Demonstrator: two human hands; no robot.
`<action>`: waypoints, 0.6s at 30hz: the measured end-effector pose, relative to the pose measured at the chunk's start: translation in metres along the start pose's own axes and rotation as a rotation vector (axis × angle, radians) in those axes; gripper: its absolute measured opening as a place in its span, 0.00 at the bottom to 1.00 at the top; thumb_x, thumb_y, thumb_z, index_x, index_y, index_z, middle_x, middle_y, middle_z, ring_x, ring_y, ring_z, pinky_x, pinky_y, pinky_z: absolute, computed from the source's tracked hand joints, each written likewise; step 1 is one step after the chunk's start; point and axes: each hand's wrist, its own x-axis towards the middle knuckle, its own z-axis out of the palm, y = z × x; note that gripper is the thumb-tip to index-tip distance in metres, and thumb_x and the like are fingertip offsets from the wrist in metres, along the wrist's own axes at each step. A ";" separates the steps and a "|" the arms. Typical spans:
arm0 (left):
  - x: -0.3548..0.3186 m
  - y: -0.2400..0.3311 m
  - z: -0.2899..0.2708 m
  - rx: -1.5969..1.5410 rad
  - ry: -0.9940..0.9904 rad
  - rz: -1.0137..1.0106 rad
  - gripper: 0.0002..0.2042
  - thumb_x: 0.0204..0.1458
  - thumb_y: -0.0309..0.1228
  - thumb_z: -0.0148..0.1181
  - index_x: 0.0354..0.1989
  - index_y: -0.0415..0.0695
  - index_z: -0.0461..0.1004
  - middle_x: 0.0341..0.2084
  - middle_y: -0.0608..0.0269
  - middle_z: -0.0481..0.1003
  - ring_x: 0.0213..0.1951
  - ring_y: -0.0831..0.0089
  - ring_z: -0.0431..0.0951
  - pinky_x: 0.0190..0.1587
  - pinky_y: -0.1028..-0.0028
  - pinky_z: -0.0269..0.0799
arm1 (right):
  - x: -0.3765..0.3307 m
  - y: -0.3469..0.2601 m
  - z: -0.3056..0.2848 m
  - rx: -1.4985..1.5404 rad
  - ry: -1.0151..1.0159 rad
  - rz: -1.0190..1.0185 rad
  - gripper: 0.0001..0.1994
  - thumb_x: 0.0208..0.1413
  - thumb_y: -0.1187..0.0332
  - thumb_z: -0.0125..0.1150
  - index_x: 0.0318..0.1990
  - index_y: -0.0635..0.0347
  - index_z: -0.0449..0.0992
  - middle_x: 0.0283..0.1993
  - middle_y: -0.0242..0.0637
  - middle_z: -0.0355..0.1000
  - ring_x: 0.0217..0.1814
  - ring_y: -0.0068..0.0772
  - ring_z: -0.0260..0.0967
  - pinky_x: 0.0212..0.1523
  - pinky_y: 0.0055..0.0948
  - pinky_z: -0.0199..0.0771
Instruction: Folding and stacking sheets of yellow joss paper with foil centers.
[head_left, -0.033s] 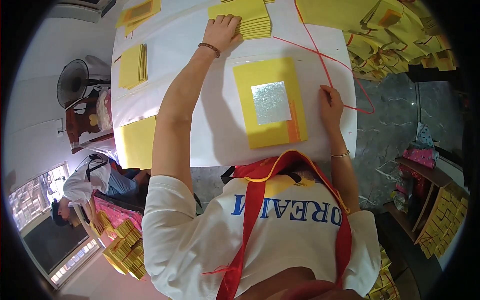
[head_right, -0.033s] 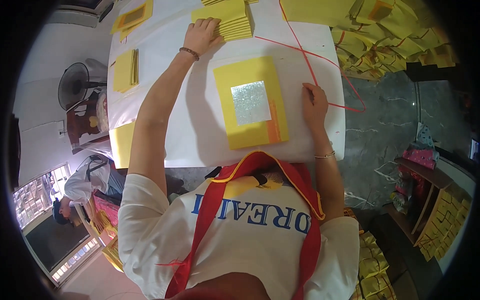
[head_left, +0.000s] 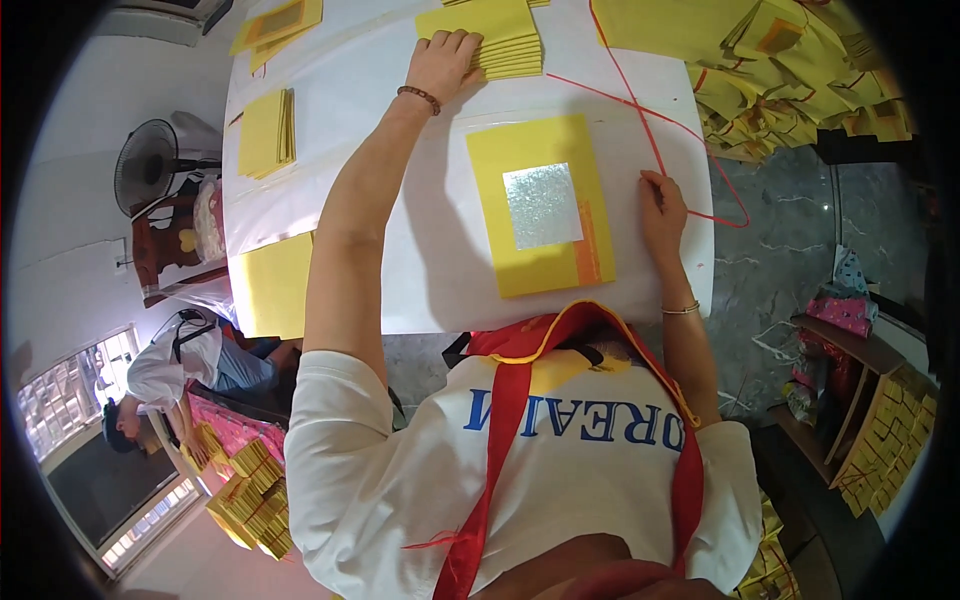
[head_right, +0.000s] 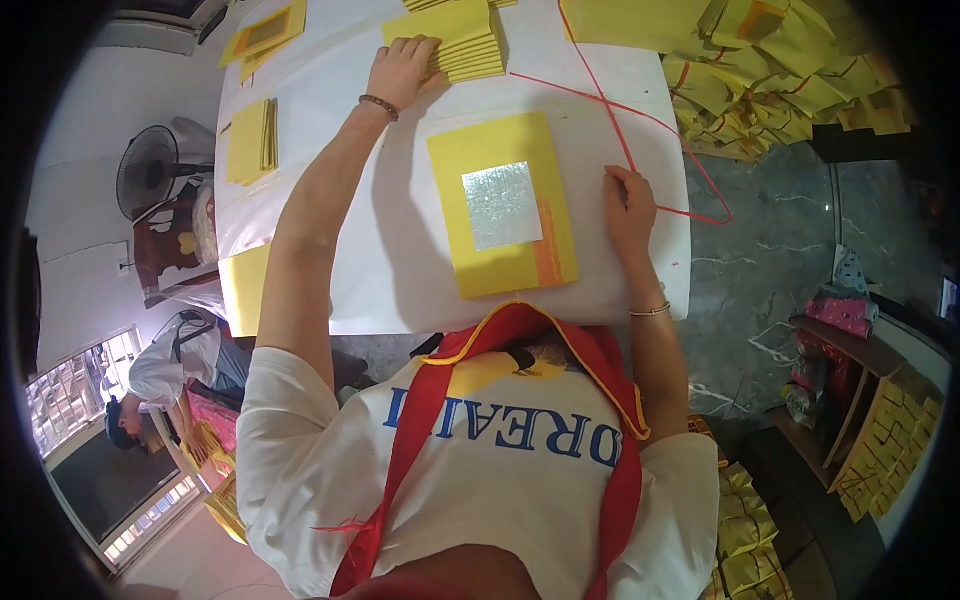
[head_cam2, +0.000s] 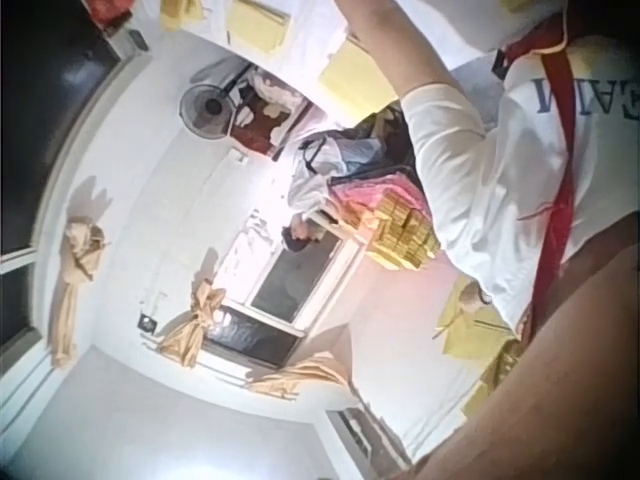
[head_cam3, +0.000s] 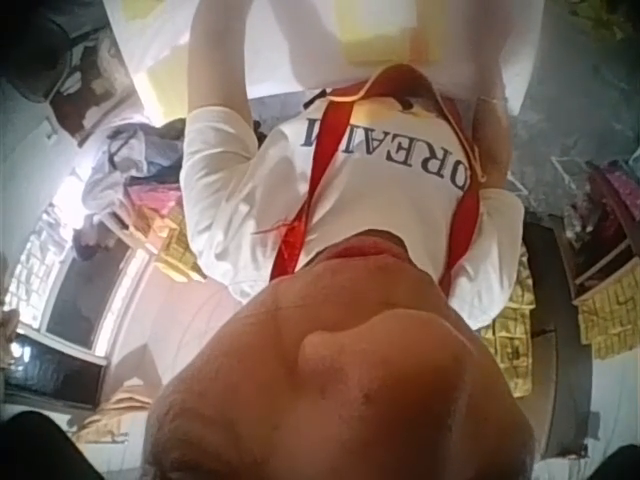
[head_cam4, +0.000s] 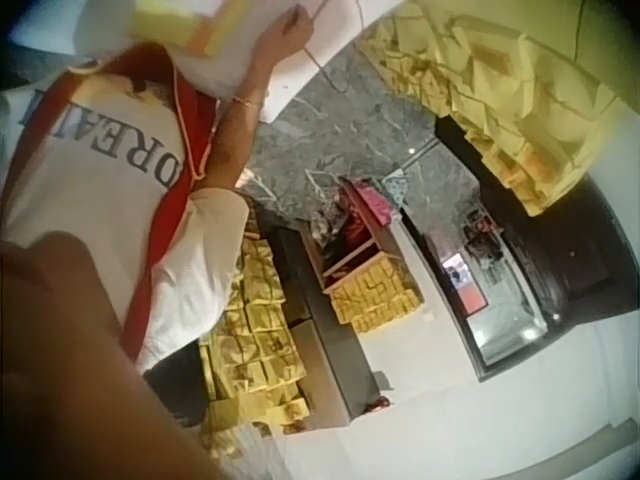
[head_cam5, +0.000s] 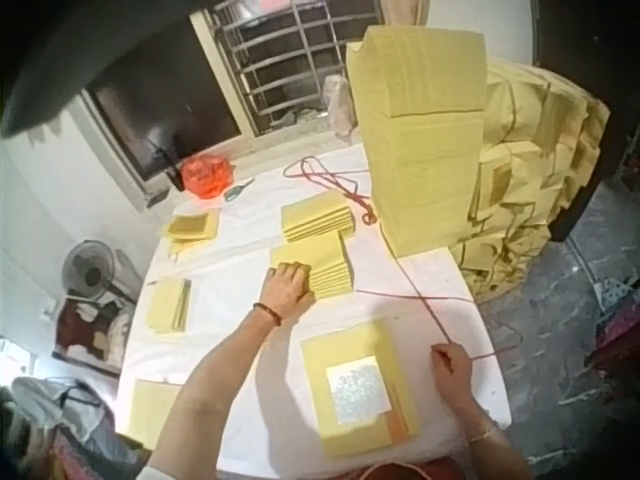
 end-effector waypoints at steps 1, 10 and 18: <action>0.000 0.000 0.001 -0.020 -0.014 -0.009 0.22 0.40 0.41 0.62 0.45 0.52 0.65 0.39 0.66 0.70 0.41 0.67 0.69 0.40 0.65 0.63 | -0.001 0.001 0.000 0.000 0.003 -0.001 0.07 0.51 0.73 0.55 0.38 0.60 0.74 0.32 0.35 0.70 0.32 0.26 0.65 0.34 0.22 0.65; -0.002 0.002 0.003 0.000 0.003 -0.021 0.22 0.38 0.41 0.62 0.44 0.51 0.65 0.38 0.66 0.70 0.42 0.67 0.68 0.40 0.65 0.62 | 0.000 0.000 0.000 -0.035 -0.008 -0.029 0.06 0.51 0.74 0.55 0.37 0.59 0.75 0.31 0.35 0.71 0.31 0.26 0.66 0.33 0.22 0.65; -0.002 0.015 -0.006 0.048 -0.072 -0.084 0.32 0.36 0.42 0.65 0.53 0.55 0.60 0.44 0.66 0.66 0.45 0.66 0.65 0.41 0.64 0.61 | 0.000 -0.004 -0.002 -0.062 -0.018 -0.043 0.07 0.51 0.74 0.55 0.38 0.60 0.74 0.31 0.35 0.70 0.32 0.26 0.66 0.34 0.23 0.66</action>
